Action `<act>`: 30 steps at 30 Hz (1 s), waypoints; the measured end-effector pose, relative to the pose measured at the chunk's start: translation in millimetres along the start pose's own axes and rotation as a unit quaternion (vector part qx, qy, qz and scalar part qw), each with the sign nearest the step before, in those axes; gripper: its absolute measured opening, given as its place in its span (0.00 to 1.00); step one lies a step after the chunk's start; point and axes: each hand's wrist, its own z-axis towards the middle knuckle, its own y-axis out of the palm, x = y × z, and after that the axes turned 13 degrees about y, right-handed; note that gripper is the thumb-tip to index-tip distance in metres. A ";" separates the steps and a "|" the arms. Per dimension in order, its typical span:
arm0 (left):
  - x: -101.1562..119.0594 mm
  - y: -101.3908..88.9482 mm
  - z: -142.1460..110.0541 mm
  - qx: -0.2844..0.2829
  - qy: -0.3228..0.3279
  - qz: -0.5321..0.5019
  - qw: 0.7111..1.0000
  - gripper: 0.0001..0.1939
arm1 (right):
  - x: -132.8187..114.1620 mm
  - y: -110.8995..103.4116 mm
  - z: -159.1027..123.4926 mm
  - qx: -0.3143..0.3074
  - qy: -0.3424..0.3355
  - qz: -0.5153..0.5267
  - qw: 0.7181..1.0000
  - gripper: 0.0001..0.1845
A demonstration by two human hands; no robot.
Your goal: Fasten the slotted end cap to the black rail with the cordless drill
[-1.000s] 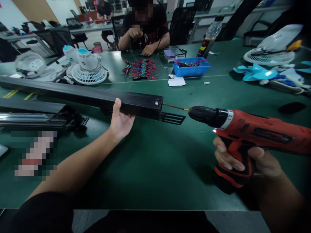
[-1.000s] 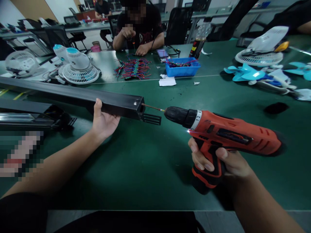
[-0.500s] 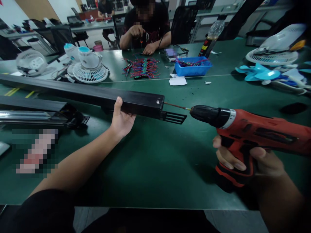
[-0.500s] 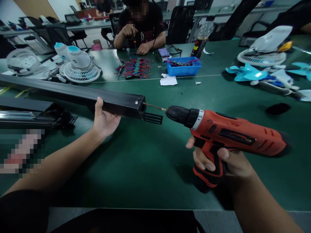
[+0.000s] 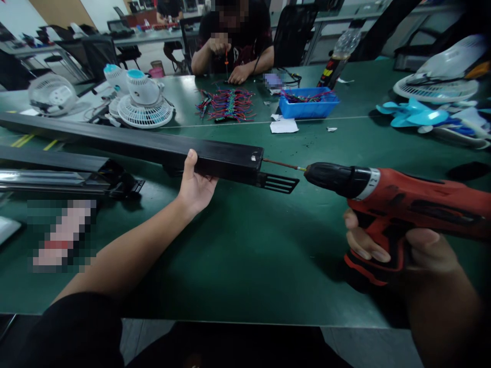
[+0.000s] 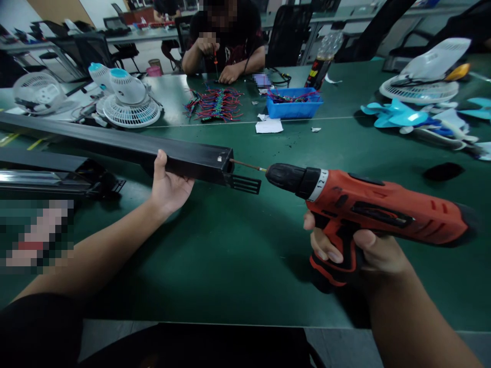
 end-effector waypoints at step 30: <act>-0.6 -2.6 0.5 -0.011 -0.003 0.002 1.000 0.37 | -0.8 1.2 -2.3 -0.001 0.016 0.019 1.000 0.32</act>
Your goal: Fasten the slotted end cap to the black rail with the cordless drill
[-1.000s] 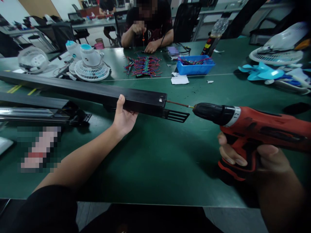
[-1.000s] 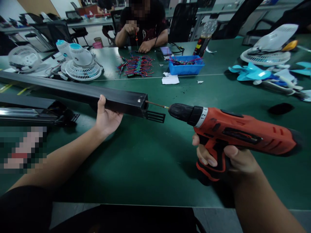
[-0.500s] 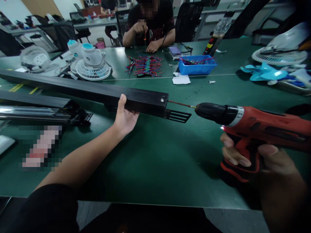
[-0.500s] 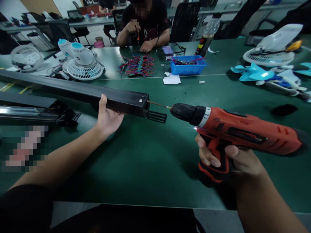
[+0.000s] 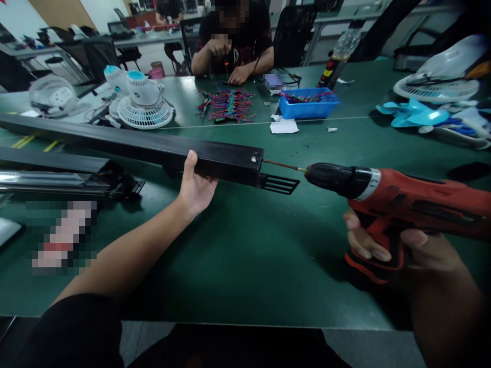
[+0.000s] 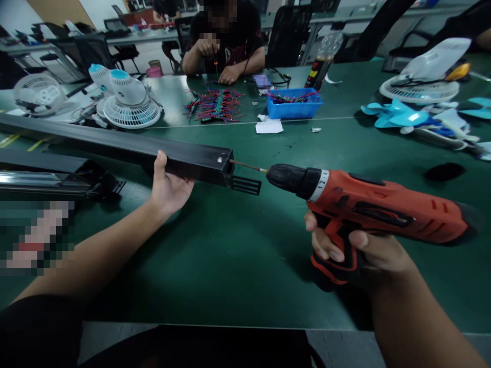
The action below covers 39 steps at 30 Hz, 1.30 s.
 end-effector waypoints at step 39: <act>-2.3 -5.8 2.6 0.007 -0.001 -0.026 1.000 0.32 | -5.6 -28.1 21.6 -0.072 -0.021 -0.043 0.996 0.32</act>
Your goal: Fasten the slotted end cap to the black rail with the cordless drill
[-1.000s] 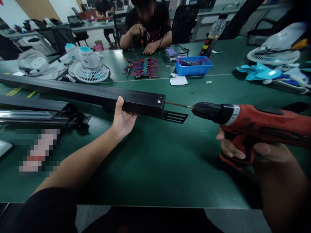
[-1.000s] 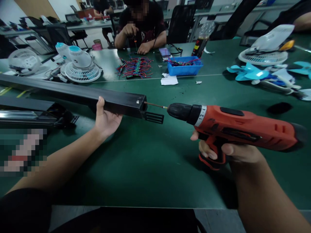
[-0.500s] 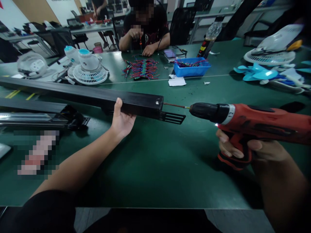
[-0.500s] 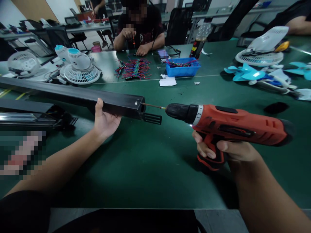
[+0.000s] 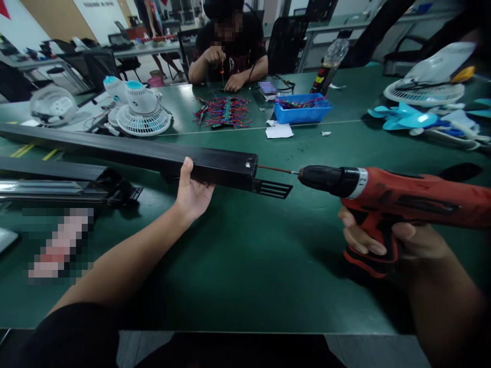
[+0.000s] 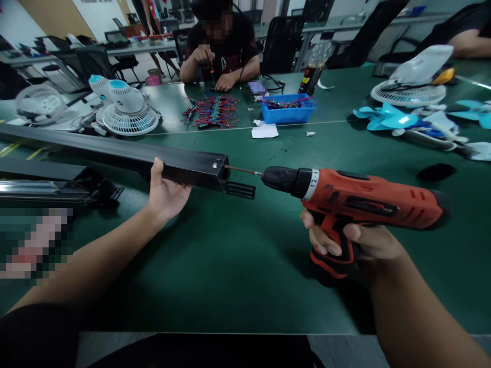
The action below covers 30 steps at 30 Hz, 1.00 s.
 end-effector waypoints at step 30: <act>4.2 4.4 -3.0 -0.001 0.010 0.030 0.999 0.33 | 8.1 22.3 -13.6 0.060 0.044 0.055 0.996 0.29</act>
